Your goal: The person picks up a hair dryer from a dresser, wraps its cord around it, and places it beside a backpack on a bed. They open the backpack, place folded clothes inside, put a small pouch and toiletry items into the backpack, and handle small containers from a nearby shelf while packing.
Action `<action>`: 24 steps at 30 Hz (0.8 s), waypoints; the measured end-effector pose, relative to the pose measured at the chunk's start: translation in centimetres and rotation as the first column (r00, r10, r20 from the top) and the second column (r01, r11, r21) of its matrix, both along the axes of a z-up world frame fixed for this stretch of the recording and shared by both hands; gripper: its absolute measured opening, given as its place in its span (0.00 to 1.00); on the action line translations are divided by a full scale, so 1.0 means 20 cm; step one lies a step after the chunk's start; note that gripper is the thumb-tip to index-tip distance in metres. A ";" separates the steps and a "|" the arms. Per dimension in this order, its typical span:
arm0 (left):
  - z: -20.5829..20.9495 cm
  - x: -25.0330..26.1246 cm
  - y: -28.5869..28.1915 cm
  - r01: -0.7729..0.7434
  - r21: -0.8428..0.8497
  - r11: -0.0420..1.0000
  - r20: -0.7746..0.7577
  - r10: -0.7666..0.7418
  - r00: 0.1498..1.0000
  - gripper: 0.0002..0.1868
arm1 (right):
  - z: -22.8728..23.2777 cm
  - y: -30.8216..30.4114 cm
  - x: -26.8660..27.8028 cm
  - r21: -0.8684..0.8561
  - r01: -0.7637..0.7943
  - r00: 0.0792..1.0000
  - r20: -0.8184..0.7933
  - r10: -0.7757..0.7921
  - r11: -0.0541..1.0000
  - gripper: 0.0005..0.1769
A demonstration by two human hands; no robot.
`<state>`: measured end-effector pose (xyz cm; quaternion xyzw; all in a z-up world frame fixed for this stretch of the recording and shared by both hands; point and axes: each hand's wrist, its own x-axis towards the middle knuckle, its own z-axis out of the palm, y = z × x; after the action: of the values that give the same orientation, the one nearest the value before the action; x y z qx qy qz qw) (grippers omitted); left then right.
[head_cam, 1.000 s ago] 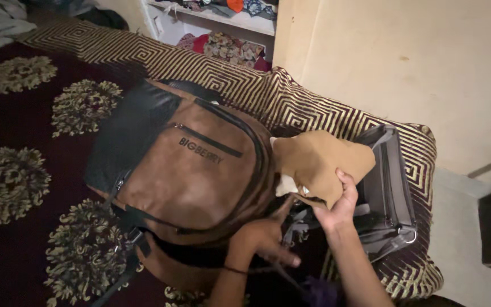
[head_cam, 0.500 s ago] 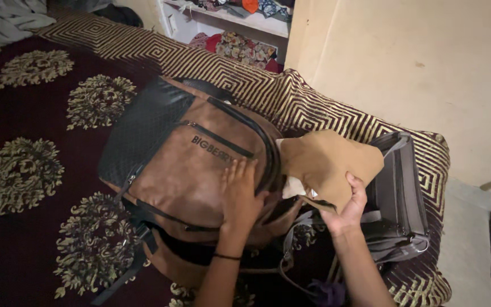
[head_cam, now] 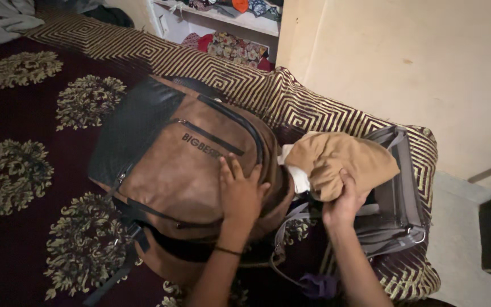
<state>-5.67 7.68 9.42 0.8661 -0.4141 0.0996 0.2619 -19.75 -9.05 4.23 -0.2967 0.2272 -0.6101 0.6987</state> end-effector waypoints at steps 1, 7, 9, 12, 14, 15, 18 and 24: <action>-0.02 -0.01 -0.03 -0.030 0.088 0.996 -0.023 0.032 0.999 0.30 | 0.00 0.00 0.01 0.001 0.006 1.000 0.020 -0.006 1.000 0.39; -0.21 0.10 -0.14 0.053 -0.155 0.986 -0.184 -0.081 0.979 0.15 | 0.03 -0.01 0.04 -0.055 -0.072 0.966 -0.254 0.055 0.996 0.47; -0.28 0.16 -0.13 0.073 -0.364 0.929 -0.274 -0.182 0.944 0.15 | 0.03 -0.01 0.04 0.039 -0.030 0.919 -0.391 0.043 0.999 0.50; -0.36 0.22 -0.15 0.084 -0.445 0.892 -0.299 -0.236 0.924 0.16 | -0.01 0.00 0.08 0.343 0.084 0.867 -0.488 0.101 0.936 0.49; -0.38 0.25 -0.21 0.071 -0.427 0.901 -0.323 -0.225 0.919 0.16 | -0.06 0.03 0.12 0.558 0.078 0.871 -0.442 0.216 0.826 0.47; -0.39 0.25 -0.24 0.052 -0.433 0.900 -0.315 -0.205 0.927 0.16 | -0.08 0.07 0.12 0.579 -0.068 0.893 -0.329 0.309 0.812 0.46; -0.43 0.25 -0.31 0.012 -0.458 0.889 -0.288 -0.161 0.944 0.15 | -0.16 0.21 0.14 0.541 -0.392 0.830 -0.141 0.540 0.744 0.43; -0.42 0.28 -0.36 0.004 -0.482 0.876 -0.273 -0.154 0.950 0.15 | -0.18 0.59 0.25 -0.129 -0.161 0.664 -0.747 0.011 0.979 0.56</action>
<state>-0.04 0.55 1.01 0.7621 -0.3670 0.0533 0.5307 -14.83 2.76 0.54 -0.5927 0.4203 -0.4208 0.5431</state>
